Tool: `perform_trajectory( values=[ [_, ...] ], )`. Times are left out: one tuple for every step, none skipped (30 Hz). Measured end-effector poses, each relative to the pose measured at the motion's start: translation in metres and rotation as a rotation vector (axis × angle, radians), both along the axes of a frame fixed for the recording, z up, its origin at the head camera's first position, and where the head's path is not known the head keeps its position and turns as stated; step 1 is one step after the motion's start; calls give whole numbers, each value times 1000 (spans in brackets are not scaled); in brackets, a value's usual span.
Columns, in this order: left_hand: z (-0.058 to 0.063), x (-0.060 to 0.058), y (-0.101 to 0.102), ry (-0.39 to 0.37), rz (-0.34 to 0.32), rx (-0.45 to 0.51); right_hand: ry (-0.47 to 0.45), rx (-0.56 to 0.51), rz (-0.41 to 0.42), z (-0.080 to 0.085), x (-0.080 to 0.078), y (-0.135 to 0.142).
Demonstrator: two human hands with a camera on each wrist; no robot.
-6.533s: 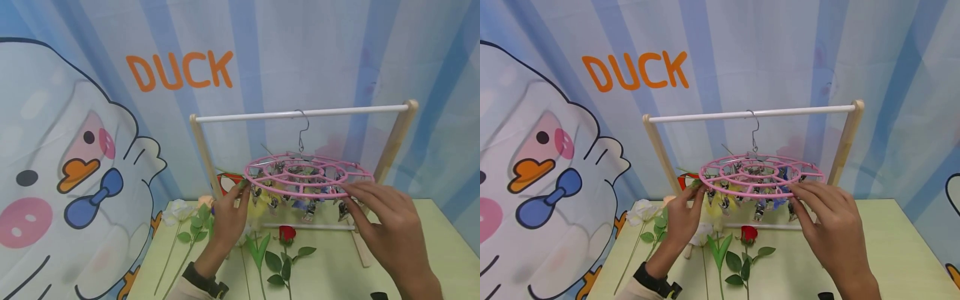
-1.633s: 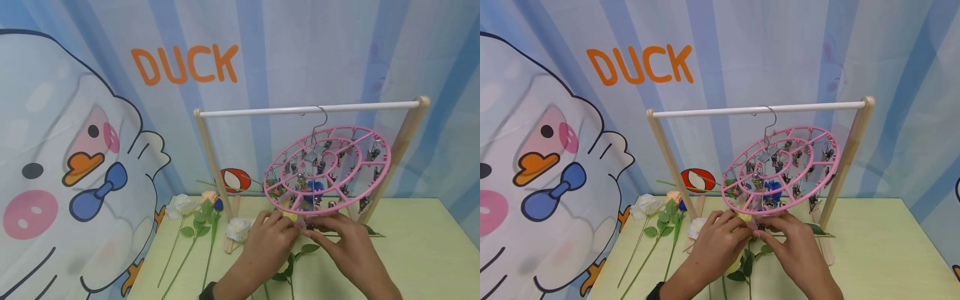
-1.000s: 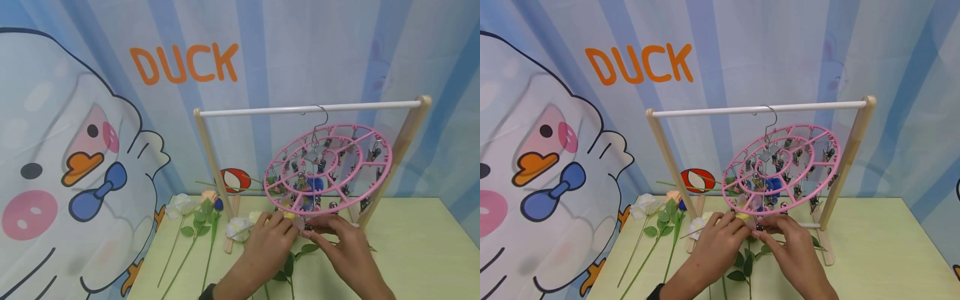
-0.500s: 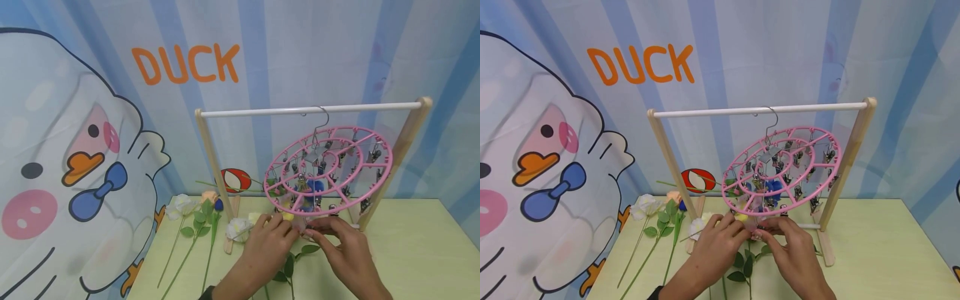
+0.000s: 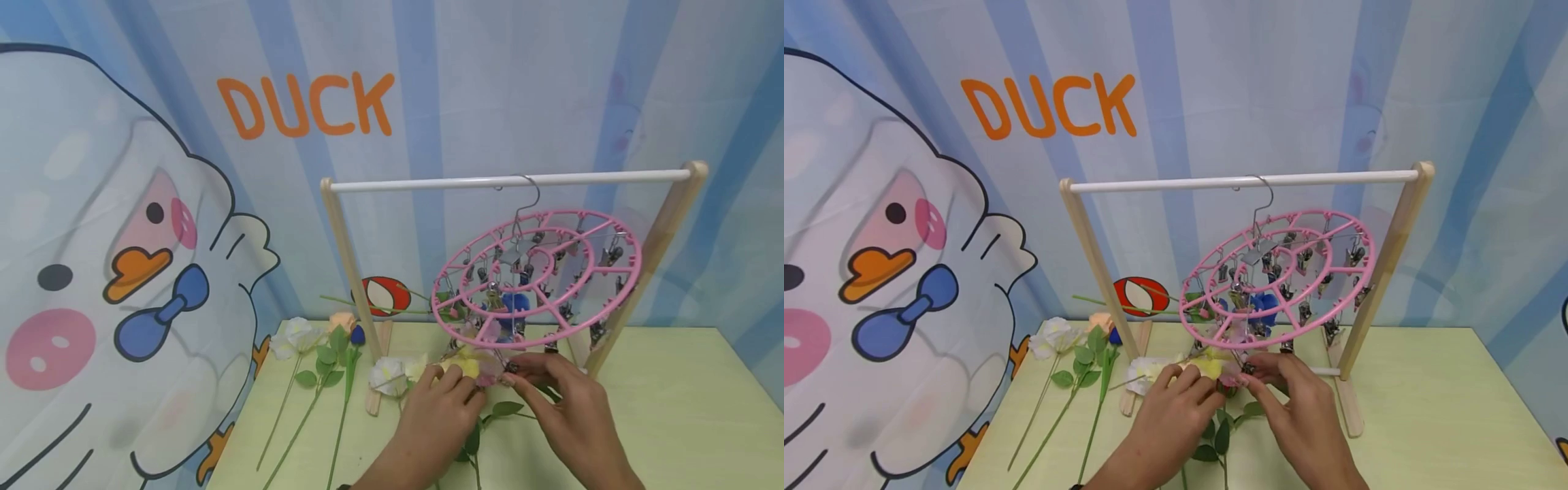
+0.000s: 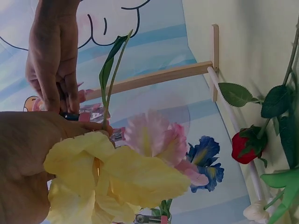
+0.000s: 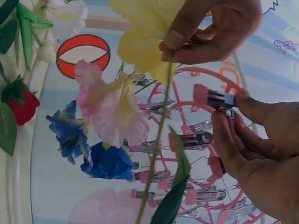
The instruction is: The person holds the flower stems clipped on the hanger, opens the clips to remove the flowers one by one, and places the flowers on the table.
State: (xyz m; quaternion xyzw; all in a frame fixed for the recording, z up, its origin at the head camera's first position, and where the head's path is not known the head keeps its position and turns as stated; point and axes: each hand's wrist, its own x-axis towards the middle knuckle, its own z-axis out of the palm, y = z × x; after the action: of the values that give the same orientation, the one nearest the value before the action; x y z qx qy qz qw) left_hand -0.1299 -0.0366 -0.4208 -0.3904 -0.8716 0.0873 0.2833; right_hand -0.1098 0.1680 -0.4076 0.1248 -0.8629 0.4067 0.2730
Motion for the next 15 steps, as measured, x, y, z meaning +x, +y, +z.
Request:
perform_trajectory(
  values=[
    [-1, 1, 0, 4, -7, -1, -2, 5, -5, 1, 1, 0],
    [-3, 2, 1, 9, -15, -2, -3, 9, -9, 1, 1, -1],
    [-5, 3, 2, 15, -26, 0, -3, 11, -9, 1, 1, -1],
    [-7, 4, 2, 19, -37, 2, -3, 12, -8, 2, 1, -1],
    [-8, 5, 3, 24, -47, 2, -4, 12, -4, 1, 1, -2],
    [-10, 5, 4, 28, -57, 1, -9, 10, 2, 1, 1, -2],
    [-12, 6, 5, 31, -67, -1, -15, 7, 12, 0, 1, -3],
    [-15, 6, 6, 30, -80, 4, -22, 4, 22, -1, 0, -4],
    [-16, 7, 7, 29, -91, 6, -27, 1, 35, -2, -1, -4],
    [-18, 7, 8, 27, -99, 6, -34, -6, 49, -3, -1, -5],
    [-20, 7, 9, 26, -107, 9, -37, -11, 63, -5, -2, -6],
    [-21, 8, 10, 27, -114, 10, -38, -15, 74, -6, -2, -7],
    [-23, 8, 11, 25, -122, 16, -38, -16, 80, -8, -3, -7],
    [-24, 8, 12, 24, -129, 24, -32, -19, 88, -9, -3, -8],
    [-26, 8, 13, 27, -135, 33, -26, -19, 92, -10, -3, -9]
  ],
)
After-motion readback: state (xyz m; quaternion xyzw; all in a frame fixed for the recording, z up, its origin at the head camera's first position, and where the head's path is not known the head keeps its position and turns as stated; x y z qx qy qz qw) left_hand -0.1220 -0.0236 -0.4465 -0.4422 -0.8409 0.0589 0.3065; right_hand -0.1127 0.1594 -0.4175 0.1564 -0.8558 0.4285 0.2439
